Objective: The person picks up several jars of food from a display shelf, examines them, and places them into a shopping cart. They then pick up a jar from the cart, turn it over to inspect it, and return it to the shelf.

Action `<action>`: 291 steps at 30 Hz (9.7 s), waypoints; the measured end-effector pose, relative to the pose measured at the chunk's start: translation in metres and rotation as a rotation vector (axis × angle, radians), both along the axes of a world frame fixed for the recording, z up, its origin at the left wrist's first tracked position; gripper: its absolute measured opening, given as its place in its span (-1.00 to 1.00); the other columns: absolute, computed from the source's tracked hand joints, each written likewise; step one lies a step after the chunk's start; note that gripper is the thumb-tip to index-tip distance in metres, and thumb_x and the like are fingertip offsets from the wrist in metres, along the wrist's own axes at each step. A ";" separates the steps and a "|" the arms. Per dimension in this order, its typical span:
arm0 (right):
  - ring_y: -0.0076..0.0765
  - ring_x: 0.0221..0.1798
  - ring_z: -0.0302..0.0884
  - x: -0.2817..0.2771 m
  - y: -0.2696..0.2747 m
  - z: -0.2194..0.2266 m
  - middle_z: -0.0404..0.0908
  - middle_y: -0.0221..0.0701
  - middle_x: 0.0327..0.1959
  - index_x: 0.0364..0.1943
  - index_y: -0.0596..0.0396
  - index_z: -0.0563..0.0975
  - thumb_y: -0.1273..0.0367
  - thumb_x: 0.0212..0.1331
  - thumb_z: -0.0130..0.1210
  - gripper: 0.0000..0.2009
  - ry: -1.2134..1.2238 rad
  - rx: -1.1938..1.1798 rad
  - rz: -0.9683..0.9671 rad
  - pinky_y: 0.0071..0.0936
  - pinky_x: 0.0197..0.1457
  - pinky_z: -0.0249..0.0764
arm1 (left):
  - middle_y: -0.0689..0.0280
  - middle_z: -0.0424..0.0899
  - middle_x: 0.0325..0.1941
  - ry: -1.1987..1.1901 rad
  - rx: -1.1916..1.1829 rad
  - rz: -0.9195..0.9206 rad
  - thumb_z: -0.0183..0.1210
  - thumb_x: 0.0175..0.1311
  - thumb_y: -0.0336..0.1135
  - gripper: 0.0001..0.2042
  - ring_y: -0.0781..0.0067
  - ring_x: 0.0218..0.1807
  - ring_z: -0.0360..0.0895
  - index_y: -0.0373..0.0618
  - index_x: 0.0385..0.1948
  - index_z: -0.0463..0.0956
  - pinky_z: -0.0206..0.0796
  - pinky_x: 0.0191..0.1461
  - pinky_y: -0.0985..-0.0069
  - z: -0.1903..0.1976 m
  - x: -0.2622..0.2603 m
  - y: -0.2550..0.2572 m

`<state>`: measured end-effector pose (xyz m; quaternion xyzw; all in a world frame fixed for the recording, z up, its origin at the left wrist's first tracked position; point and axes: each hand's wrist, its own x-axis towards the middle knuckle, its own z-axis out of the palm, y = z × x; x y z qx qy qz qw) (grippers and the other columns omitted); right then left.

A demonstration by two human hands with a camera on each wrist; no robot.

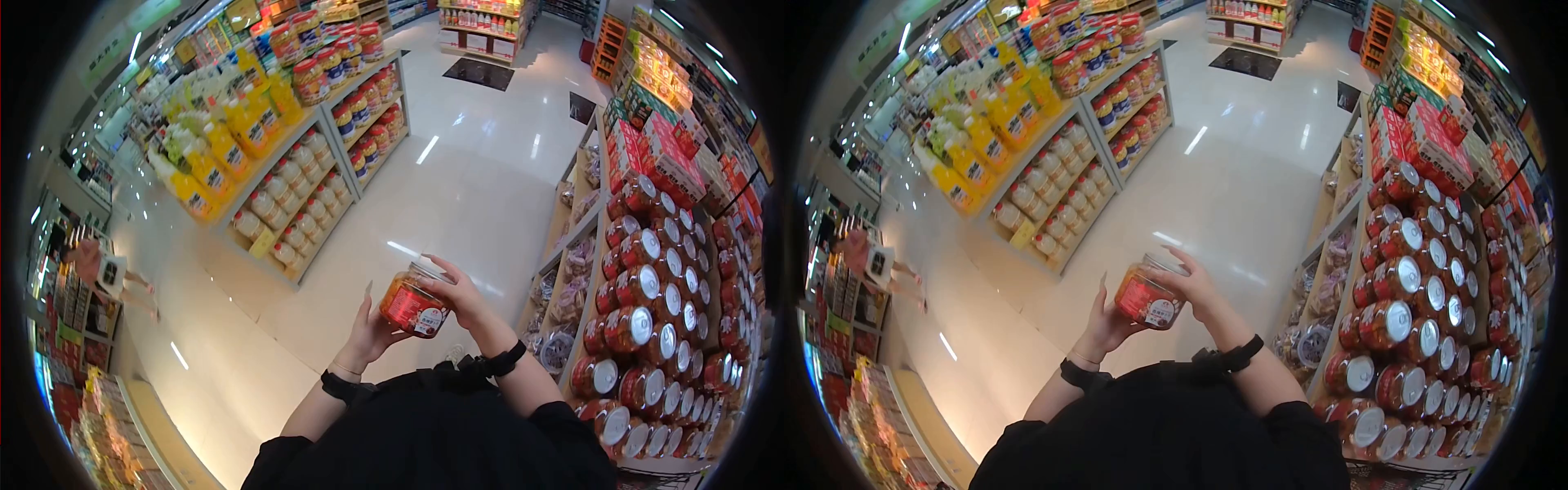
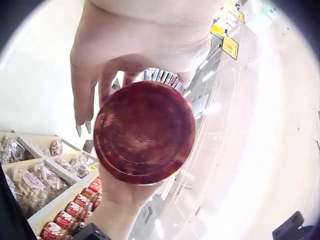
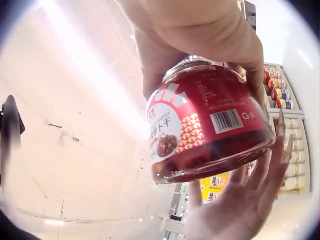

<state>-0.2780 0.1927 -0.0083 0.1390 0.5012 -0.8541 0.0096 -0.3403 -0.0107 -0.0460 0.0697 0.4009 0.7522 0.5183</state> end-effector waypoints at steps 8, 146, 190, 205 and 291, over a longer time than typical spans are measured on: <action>-0.33 0.13 0.49 -0.055 0.104 -0.025 0.50 -0.27 0.10 0.29 0.04 0.29 0.01 0.09 0.26 -0.28 -0.220 0.214 -0.073 -0.40 0.10 0.45 | 0.13 0.37 0.29 0.182 -0.052 -0.077 0.03 0.16 0.32 -0.19 0.10 0.26 0.40 -0.02 0.34 0.11 0.29 0.26 0.03 -0.006 -0.052 0.114; -0.16 0.08 0.49 0.054 -0.400 -0.034 0.53 -0.21 -0.01 0.00 0.05 0.55 0.46 0.05 0.24 -0.64 -2.130 -0.562 -2.804 -0.26 0.03 0.50 | 0.16 0.64 -0.29 0.607 2.668 -2.098 0.13 0.17 -0.25 -0.73 0.09 -0.18 0.59 -0.14 -0.13 0.48 0.42 -0.11 0.20 -0.007 0.441 -0.013; -0.23 -0.01 0.53 1.041 -0.232 0.068 0.56 -0.23 -0.08 0.07 0.11 0.48 0.36 0.02 0.26 -0.54 -1.038 1.173 -1.366 -0.32 0.05 0.47 | 0.05 0.58 -0.04 1.736 0.679 -1.453 0.18 0.17 -0.19 -0.62 0.03 0.01 0.52 -0.21 -0.02 0.48 0.37 0.10 0.24 -0.085 0.738 0.126; 0.04 0.33 0.26 1.168 0.002 -0.155 0.32 -0.19 0.29 0.17 0.07 0.39 0.05 -0.15 0.42 -0.24 -1.576 0.856 -0.171 -0.06 0.30 0.30 | 0.13 0.57 -0.01 1.612 -0.051 -1.035 0.17 0.19 -0.30 -0.64 0.07 0.10 0.45 -0.11 0.04 0.46 0.32 0.19 0.26 -0.039 0.801 0.011; -0.11 0.24 0.44 1.191 -0.028 -0.194 0.47 -0.25 0.22 0.15 -0.04 0.50 -0.17 -0.19 0.28 -0.22 -1.317 0.831 0.611 -0.18 0.24 0.36 | 0.19 0.32 0.34 -0.031 0.166 -0.251 0.23 0.01 0.28 -0.12 0.18 0.34 0.30 -0.06 0.32 0.15 0.16 0.38 0.05 -0.049 0.855 -0.133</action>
